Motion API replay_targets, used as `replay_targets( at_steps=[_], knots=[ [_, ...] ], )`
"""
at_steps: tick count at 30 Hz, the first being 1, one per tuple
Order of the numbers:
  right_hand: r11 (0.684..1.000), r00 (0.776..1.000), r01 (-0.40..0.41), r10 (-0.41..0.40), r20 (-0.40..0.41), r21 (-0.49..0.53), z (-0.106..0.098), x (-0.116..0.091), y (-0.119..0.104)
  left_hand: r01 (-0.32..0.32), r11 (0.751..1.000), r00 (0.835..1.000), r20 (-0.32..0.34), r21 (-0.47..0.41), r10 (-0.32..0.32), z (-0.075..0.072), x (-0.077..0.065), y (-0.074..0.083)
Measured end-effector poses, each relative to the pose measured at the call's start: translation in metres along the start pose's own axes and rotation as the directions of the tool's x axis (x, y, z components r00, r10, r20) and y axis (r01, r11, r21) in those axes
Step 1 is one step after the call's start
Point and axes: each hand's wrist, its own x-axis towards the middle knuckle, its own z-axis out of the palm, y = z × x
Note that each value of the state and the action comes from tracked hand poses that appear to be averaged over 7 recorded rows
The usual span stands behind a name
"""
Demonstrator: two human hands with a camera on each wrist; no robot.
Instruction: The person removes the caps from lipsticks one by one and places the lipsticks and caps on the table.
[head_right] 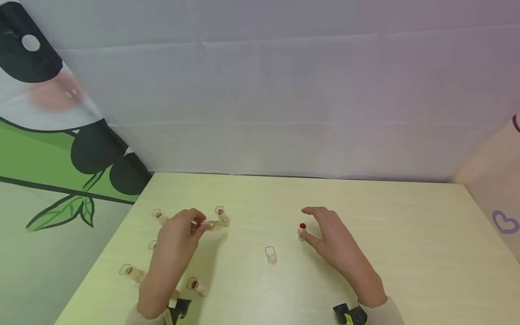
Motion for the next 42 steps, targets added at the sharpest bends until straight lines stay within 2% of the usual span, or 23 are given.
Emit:
replay_targets(
  at_steps=[7,14,18,21,24,26,30,36,42],
  knots=[
    [0.995,0.994,0.094,-0.096,-0.043,-0.046,-0.005,-0.003,-0.015,-0.042,0.994,0.998,-0.043,-0.102,0.037,0.004,0.004,0.017],
    [0.98,0.974,0.197,-0.2,-0.106,-0.037,-0.003,0.0,-0.026,-0.086,0.981,0.995,-0.068,-0.173,0.075,0.008,0.003,0.039],
    [0.945,0.933,0.323,-0.326,-0.154,-0.043,0.003,0.002,-0.029,-0.113,0.972,0.992,-0.073,-0.205,0.1,0.011,0.001,0.049],
    [0.901,0.881,0.432,-0.431,-0.192,-0.042,0.009,0.005,-0.03,-0.172,0.96,0.983,-0.099,-0.221,0.153,0.013,-0.001,0.055],
    [0.868,0.844,0.496,-0.492,-0.215,-0.039,0.015,0.007,-0.031,-0.269,0.934,0.96,-0.142,-0.236,0.241,0.016,-0.002,0.058],
    [0.856,0.83,0.515,-0.513,-0.219,-0.05,0.018,0.007,-0.033,-0.333,0.91,0.94,-0.169,-0.247,0.298,0.017,-0.002,0.06],
    [0.846,0.819,0.527,-0.532,-0.217,-0.085,0.022,0.007,-0.035,-0.425,0.865,0.902,-0.203,-0.266,0.381,0.021,-0.002,0.065],
    [0.832,0.808,0.553,-0.55,-0.212,-0.051,0.025,0.008,-0.037,-0.516,0.812,0.855,-0.224,-0.273,0.468,0.024,-0.003,0.071],
    [0.813,0.786,0.581,-0.574,-0.231,-0.043,0.026,0.007,-0.037,-0.566,0.778,0.824,-0.224,-0.273,0.521,0.025,-0.005,0.076]
  ],
)
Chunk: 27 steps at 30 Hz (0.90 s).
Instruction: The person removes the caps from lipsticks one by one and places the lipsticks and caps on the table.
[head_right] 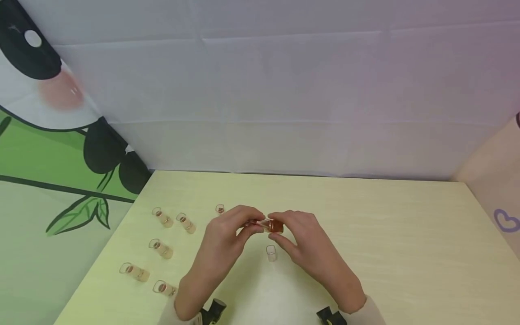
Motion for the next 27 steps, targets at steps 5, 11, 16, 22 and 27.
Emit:
replay_targets(
  at_steps=[5,11,16,22,27],
  knots=[
    [1.0,1.0,0.002,-0.002,-0.014,-0.015,0.0,-0.0009,-0.0018,-0.026,1.0,1.0,0.001,0.003,0.026,0.0003,-0.0005,0.0004],
    [0.997,0.998,-0.059,0.059,-0.001,-0.041,-0.0006,-0.0043,-0.0045,-0.047,0.999,0.999,-0.01,0.007,0.047,0.0006,-0.0005,0.0],
    [0.996,0.997,-0.08,0.08,0.007,-0.034,-0.001,-0.0061,-0.0066,-0.063,0.998,0.998,-0.014,0.014,0.064,0.0002,-0.0003,-0.0009],
    [0.998,0.998,-0.064,0.065,0.011,-0.021,-0.0015,-0.0053,-0.0061,-0.07,0.998,0.997,-0.012,0.006,0.07,-0.0016,-0.0002,-0.0017],
    [0.998,0.999,-0.049,0.05,0.022,-0.033,-0.0017,-0.0053,-0.0047,-0.055,0.998,0.998,0.007,-0.009,0.055,-0.0027,-0.0005,-0.0019]
  ],
)
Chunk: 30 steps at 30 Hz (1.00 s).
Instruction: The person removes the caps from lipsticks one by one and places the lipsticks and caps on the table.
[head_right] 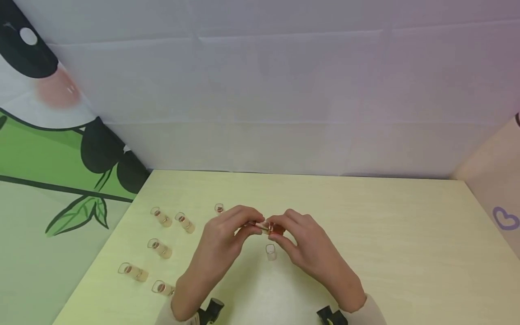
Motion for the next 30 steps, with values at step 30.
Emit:
replay_targets(
  at_steps=[30],
  knots=[
    [0.994,0.994,-0.11,0.11,-0.005,-0.003,-0.004,-0.005,0.015,0.097,0.991,0.995,-0.01,0.089,-0.096,-0.003,0.002,-0.012]
  ],
)
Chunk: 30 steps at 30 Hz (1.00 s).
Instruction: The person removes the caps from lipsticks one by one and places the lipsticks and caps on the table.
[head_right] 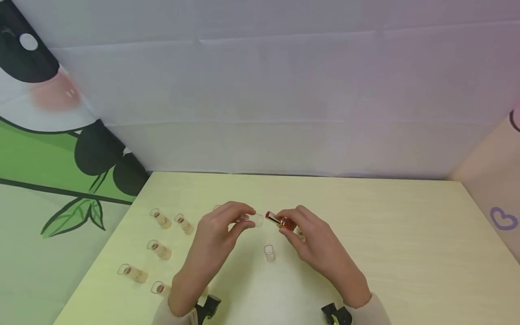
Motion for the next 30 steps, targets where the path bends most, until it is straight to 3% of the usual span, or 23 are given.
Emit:
replay_targets(
  at_steps=[5,12,20,30],
  knots=[
    [1.0,1.0,0.01,-0.01,-0.011,0.011,-0.005,0.001,0.004,0.079,0.997,0.995,0.051,0.023,-0.08,0.014,0.003,-0.003],
    [1.0,1.0,0.009,-0.009,-0.009,0.027,-0.01,0.004,0.008,0.202,0.973,0.963,0.161,0.11,-0.218,0.034,0.005,-0.01],
    [0.999,1.0,0.006,-0.006,0.002,0.037,-0.011,0.006,0.008,0.165,0.941,0.916,0.308,0.294,-0.257,0.054,0.003,-0.021],
    [0.999,1.0,-0.024,0.023,0.019,0.029,-0.012,0.005,0.006,0.15,0.91,0.881,0.365,0.386,-0.3,0.067,-0.004,-0.026]
  ],
)
